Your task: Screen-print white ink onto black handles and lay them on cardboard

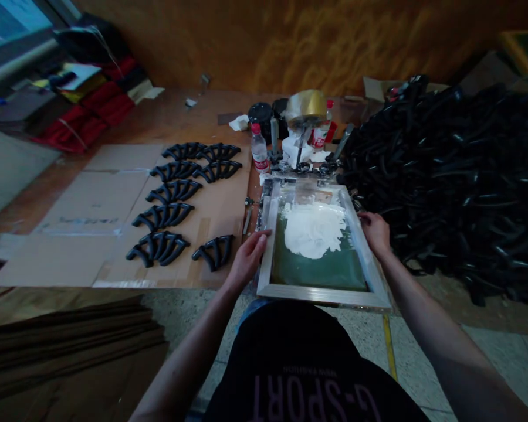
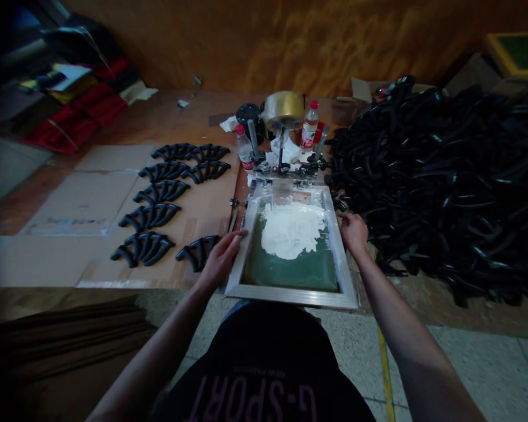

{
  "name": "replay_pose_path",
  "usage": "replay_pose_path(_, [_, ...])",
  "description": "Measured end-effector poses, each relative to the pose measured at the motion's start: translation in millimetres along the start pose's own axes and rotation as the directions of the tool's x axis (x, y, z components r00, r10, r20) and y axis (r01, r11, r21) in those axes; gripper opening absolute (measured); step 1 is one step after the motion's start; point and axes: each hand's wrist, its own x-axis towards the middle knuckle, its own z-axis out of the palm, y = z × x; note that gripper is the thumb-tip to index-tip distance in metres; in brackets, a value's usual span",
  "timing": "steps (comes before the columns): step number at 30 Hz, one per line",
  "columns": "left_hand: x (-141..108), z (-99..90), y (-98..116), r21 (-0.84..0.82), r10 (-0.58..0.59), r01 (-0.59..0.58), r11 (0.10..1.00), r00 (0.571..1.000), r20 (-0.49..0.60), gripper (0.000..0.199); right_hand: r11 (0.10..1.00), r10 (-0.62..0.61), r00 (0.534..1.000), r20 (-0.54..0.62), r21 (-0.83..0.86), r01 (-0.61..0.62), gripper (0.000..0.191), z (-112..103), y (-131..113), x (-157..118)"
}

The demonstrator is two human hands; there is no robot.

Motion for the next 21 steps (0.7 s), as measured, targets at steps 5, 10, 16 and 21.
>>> replay_pose_path(5, [8, 16.7, -63, 0.130, -0.132, 0.132, 0.983, 0.991, -0.003, 0.065, 0.996, -0.089, 0.986, -0.138, -0.031, 0.085, 0.062, -3, -52, 47])
replay_pose_path(10, [15, 18.9, -77, 0.185, -0.133, 0.138, 0.973, 0.990, -0.040, 0.060, 0.946, -0.287, 0.942, 0.173, -0.101, 0.307, 0.019, 24, -111, 53])
replay_pose_path(16, [15, 17.9, -81, 0.187, -0.133, 0.135, 0.973, 0.991, -0.021, 0.060, 0.736, -0.649, 0.686, 0.329, 0.045, 0.675, 0.015, 11, -104, -4])
replay_pose_path(21, [14, 19.3, -75, 0.151, -0.147, 0.153, 0.977, 0.988, -0.046, 0.060, 0.792, -0.600, 0.749, 0.281, 0.074, 0.606, 0.009, 1, -104, -4])
